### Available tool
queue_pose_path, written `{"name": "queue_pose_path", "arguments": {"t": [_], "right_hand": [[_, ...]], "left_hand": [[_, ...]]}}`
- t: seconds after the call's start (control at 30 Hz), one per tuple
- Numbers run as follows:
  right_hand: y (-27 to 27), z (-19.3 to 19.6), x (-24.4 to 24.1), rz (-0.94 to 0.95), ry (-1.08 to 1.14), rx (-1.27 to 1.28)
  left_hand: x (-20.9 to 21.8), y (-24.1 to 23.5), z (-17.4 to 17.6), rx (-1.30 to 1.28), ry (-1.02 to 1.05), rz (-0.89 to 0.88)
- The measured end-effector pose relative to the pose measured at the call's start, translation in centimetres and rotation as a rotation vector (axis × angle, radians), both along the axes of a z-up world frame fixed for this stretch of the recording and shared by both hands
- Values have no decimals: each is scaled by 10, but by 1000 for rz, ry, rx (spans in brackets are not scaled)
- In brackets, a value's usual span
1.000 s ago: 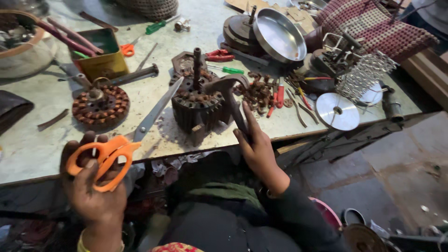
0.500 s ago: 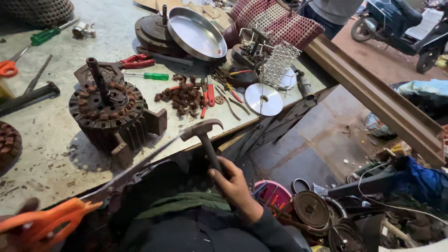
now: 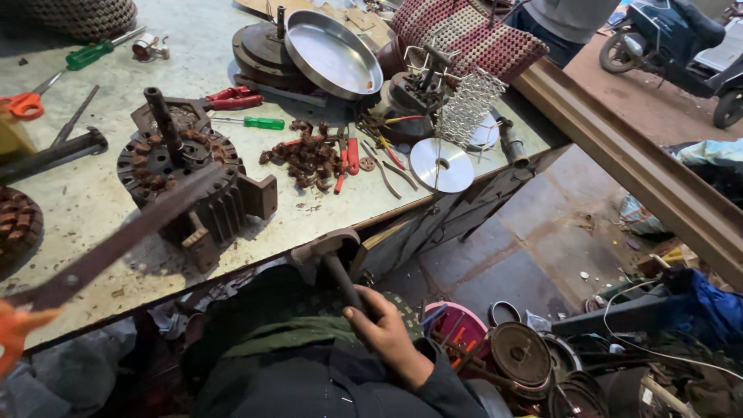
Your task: The person uses a screwdriver and pliers to remove copper windings from a motor stator. They repeatedly pry and pull the windings out of the slots, then use scissors to cut remaining wire ends.
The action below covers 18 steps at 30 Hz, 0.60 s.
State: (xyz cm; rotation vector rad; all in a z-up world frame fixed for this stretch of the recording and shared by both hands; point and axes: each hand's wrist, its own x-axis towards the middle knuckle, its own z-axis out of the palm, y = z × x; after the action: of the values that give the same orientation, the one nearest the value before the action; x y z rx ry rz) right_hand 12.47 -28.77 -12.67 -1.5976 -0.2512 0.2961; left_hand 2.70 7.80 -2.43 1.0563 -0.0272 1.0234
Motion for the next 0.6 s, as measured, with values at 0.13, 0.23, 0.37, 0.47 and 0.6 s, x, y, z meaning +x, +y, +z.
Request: {"name": "queue_pose_path", "arguments": {"t": [0.13, 0.23, 0.37, 0.47, 0.6], "right_hand": [[5, 7, 8, 11, -120, -85], [8, 24, 25, -12, -563, -192], [21, 49, 45, -61, -552, -209], [43, 65, 59, -22, -207, -43], [84, 85, 86, 74, -406, 15]], "left_hand": [[0, 4, 11, 0, -6, -5], [-2, 7, 19, 0, -10, -16], [-37, 13, 26, -9, 17, 15], [-51, 14, 31, -7, 8, -3], [-49, 9, 32, -12, -67, -105]]}}
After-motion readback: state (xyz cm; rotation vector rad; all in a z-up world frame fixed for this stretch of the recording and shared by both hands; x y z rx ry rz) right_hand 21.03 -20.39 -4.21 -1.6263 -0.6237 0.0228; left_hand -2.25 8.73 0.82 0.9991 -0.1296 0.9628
